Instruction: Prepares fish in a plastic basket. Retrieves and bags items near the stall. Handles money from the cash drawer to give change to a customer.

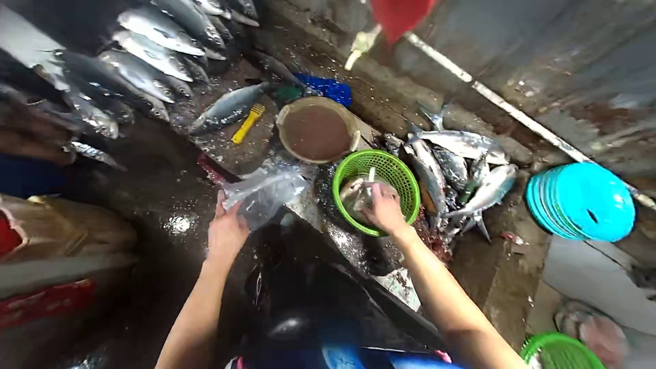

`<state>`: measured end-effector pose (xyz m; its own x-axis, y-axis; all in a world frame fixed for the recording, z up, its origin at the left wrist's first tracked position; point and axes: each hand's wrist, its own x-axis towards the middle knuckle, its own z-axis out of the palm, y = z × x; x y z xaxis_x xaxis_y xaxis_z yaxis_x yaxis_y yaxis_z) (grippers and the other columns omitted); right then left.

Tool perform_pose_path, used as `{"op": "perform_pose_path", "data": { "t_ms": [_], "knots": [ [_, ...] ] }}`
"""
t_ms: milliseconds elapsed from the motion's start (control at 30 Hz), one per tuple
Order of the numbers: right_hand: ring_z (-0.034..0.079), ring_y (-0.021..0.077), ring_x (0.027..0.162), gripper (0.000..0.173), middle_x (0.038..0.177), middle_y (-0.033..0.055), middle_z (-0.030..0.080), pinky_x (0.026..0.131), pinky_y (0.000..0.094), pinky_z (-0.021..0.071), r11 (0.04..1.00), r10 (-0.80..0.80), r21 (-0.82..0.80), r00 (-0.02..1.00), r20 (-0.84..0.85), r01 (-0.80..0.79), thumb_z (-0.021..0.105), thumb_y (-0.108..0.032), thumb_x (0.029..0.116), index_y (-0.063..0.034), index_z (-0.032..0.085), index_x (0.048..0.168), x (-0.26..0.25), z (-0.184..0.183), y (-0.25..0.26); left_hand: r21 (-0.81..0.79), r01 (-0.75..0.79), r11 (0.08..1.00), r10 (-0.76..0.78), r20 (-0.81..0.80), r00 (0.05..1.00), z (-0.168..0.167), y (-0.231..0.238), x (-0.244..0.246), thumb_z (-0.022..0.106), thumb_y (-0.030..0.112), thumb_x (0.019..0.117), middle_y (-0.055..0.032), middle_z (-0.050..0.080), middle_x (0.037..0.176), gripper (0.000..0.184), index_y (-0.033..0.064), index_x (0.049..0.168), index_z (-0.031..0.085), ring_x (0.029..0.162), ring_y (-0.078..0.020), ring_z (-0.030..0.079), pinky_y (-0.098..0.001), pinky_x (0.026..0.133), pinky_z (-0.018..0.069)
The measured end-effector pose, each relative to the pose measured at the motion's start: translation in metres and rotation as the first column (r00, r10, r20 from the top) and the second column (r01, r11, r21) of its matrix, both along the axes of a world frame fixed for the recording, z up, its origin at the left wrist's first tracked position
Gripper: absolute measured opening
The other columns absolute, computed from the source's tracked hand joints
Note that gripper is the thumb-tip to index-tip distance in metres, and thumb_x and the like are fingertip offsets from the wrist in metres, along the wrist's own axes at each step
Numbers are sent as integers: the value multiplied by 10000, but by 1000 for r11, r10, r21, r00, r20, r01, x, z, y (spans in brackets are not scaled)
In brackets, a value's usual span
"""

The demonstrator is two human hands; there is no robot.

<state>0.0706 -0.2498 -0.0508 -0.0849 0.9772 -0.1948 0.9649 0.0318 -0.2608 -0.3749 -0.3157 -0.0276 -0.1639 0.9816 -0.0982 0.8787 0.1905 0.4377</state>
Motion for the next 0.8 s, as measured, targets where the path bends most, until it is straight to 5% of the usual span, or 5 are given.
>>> {"op": "perform_pose_path", "data": {
  "t_ms": [267,433,567,667,800],
  "knots": [
    [715,448,789,243,828,224,717,688,676,538,976,182,123,983,7,-181,587,-235,993,-44,721,1059,-28,97,11,-49,-178,983,185,224,957,27,-26,-39,750,160,876,-222,376,1609,478,76,1327,616,1385,-416,506,-603,1059,491],
    [541,11,562,253,642,-83,564,524,236,481,936,329,112,715,-617,-335,547,-274,1024,-134,665,849,-106,195,-28,-72,-149,986,165,470,867,29,-30,-67,852,146,788,-270,377,1590,1060,118,1636,217,1398,-440,481,-654,1076,466],
    [606,52,598,168,715,-40,665,578,247,551,937,-174,-292,468,-866,-193,544,-116,998,-81,698,942,-210,175,-50,105,-42,994,-45,703,709,49,-65,-61,878,71,713,-103,453,1579,1234,196,1662,99,1334,-198,577,-429,1076,550],
    [675,107,715,222,848,35,708,630,303,590,771,-593,-636,365,-718,1,574,-231,1051,-38,663,1116,-338,127,-59,305,33,952,-222,609,761,56,-114,-99,836,-80,628,-166,225,1700,1183,42,1634,226,1517,-279,366,-464,1217,411],
    [579,117,570,256,671,-1,582,522,320,521,640,-753,-767,162,-638,-48,405,-263,1075,-128,565,929,-464,74,-108,12,-66,998,52,470,881,27,-196,-162,801,-55,708,-106,237,1708,1159,153,1663,177,1267,-348,635,-593,974,571]
  ]
}}
